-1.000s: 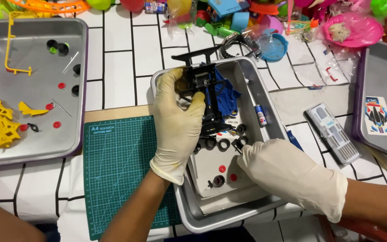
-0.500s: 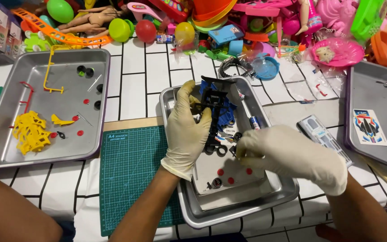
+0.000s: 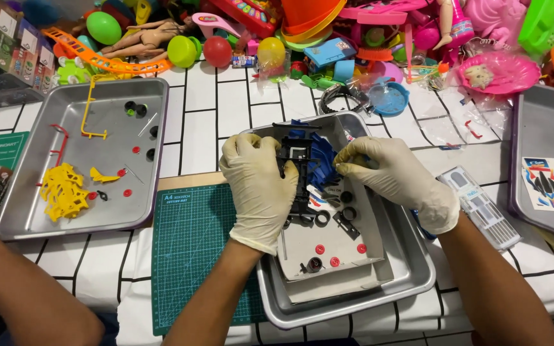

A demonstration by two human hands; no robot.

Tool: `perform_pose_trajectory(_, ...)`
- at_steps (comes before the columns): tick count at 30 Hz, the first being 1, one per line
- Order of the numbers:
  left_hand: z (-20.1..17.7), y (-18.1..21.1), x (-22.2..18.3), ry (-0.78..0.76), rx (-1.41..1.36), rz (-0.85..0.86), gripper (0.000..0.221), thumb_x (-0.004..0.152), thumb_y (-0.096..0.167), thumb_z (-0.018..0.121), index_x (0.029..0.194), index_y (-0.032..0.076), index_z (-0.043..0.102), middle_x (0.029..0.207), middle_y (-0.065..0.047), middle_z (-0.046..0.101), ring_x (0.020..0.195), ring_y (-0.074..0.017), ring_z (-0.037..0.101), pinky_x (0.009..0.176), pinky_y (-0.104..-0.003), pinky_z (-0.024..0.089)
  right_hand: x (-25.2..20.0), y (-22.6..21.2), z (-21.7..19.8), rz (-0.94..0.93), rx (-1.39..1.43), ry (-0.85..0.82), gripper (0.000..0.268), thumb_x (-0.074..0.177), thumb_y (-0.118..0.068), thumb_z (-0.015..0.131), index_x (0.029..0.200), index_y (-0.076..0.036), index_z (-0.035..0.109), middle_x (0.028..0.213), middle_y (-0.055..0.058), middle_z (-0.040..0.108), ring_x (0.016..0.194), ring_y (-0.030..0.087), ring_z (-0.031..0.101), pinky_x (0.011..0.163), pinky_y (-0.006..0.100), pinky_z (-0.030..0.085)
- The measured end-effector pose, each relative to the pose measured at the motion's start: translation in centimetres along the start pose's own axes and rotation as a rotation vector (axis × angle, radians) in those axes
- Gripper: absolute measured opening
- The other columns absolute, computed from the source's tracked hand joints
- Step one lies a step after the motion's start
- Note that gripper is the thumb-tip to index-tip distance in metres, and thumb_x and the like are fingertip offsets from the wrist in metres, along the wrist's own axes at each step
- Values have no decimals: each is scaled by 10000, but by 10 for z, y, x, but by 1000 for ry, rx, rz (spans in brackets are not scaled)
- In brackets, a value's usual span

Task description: Assembling a miniature toy car by fitting gears, a motor, and body components into a plastic chassis.

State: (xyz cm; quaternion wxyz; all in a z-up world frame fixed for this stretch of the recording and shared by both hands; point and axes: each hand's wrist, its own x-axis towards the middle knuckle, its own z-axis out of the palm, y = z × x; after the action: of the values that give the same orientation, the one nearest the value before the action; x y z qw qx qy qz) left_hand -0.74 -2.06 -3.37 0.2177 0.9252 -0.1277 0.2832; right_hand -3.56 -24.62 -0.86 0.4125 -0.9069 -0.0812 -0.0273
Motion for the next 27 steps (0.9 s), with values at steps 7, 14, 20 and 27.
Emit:
perform_pose_trajectory(7, -18, 13, 3, -74, -123, -48, 430, 570, 169, 766, 958, 101, 592, 1143, -125, 473, 1237, -409, 390, 1010, -536, 315, -5, -8, 0, -91, -11, 104, 196, 848, -230, 879, 960, -108, 773, 771, 59, 718, 708, 154, 677, 676, 316, 549)
perform_pose_trajectory(14, -42, 29, 5, -56, -443, 242, 399, 758, 123, 703, 1150, 97, 634, 1131, -183, 516, 1266, -445, 414, 1042, -615, 322, -11, -10, 0, -76, 229, 113, 140, 865, -165, 848, 948, -76, 779, 743, 67, 654, 726, 116, 595, 652, 315, 528)
perform_pose_trajectory(20, -13, 23, -6, 90, -458, 586, 243, 913, 215, 701, 1138, 127, 676, 977, -37, 554, 1057, -276, 576, 889, -405, 446, -13, -14, 4, -55, 336, 61, 110, 844, -116, 837, 925, -65, 784, 746, 74, 672, 724, 118, 597, 646, 319, 539)
perform_pose_trajectory(27, -21, 29, -2, 278, -394, 695, 93, 931, 153, 666, 997, 110, 716, 851, -12, 540, 873, -243, 624, 708, -362, 468, -14, -20, 7, -78, 339, 57, 67, 845, -90, 827, 874, -54, 778, 721, 97, 666, 682, 133, 600, 589, 328, 533)
